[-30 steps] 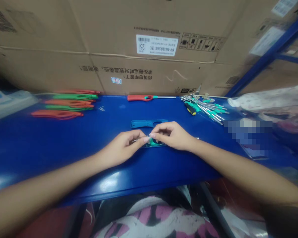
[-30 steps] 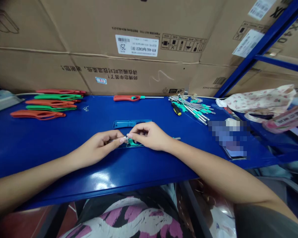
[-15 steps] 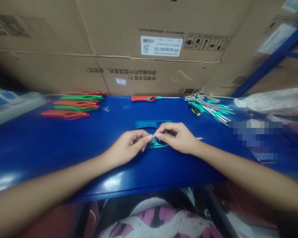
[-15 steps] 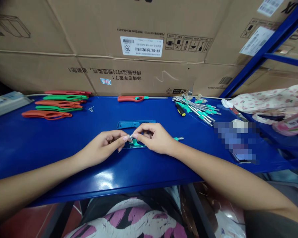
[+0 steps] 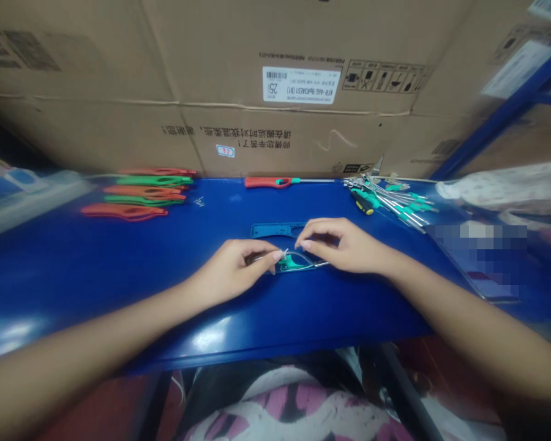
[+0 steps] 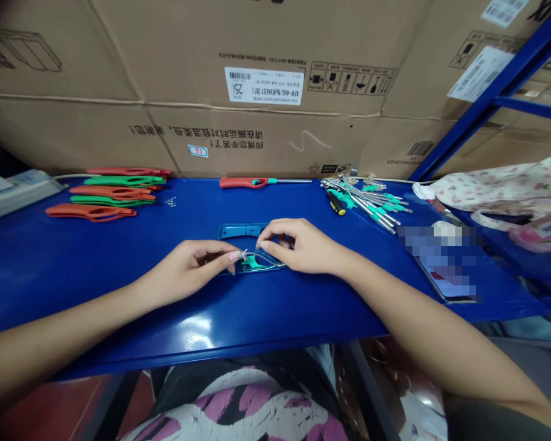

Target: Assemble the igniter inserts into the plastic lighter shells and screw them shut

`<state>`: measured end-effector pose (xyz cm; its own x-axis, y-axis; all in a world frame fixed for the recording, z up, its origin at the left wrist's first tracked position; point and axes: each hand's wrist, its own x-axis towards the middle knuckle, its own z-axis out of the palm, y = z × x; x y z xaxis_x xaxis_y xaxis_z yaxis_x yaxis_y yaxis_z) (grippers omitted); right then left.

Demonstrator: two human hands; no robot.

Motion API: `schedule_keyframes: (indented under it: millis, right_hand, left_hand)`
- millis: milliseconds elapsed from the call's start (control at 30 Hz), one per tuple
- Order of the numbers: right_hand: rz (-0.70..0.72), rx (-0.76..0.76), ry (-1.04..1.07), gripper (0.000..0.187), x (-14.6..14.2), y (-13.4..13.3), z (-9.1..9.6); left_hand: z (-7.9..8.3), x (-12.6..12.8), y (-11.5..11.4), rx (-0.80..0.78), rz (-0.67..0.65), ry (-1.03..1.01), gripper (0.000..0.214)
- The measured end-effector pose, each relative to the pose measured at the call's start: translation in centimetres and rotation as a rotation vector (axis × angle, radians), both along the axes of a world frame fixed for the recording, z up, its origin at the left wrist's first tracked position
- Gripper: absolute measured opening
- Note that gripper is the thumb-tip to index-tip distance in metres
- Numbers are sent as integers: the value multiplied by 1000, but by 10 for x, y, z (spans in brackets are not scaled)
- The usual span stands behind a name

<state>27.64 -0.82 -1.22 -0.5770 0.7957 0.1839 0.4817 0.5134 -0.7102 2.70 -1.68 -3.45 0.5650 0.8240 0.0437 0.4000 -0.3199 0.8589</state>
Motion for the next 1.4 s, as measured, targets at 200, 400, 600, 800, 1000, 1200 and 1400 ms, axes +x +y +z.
schedule_keyframes:
  millis: [200, 400, 600, 800, 1000, 1200, 1400]
  right_hand:
    - [144, -19, -300, 14, 28, 4, 26]
    - [135, -62, -398, 16, 29, 4, 22]
    - [135, -47, -403, 15, 29, 7, 14]
    - [124, 4, -406, 11, 26, 4, 16]
    - [84, 33, -436, 6, 23, 2, 14]
    - [1, -21, -409, 10, 17, 3, 7]
    - [13, -41, -348, 6, 17, 0, 8]
  left_hand:
    - [5, -3, -3, 246, 1, 79, 27]
    - [7, -4, -1, 228, 13, 112, 26]
    - [3, -2, 1, 36, 62, 35, 26]
    - [-1, 0, 2, -14, 54, -15, 28]
    - [-2, 0, 3, -62, 61, -21, 31]
    - [-2, 0, 3, -67, 59, -13, 30]
    - [-3, -2, 3, -48, 64, 4, 30]
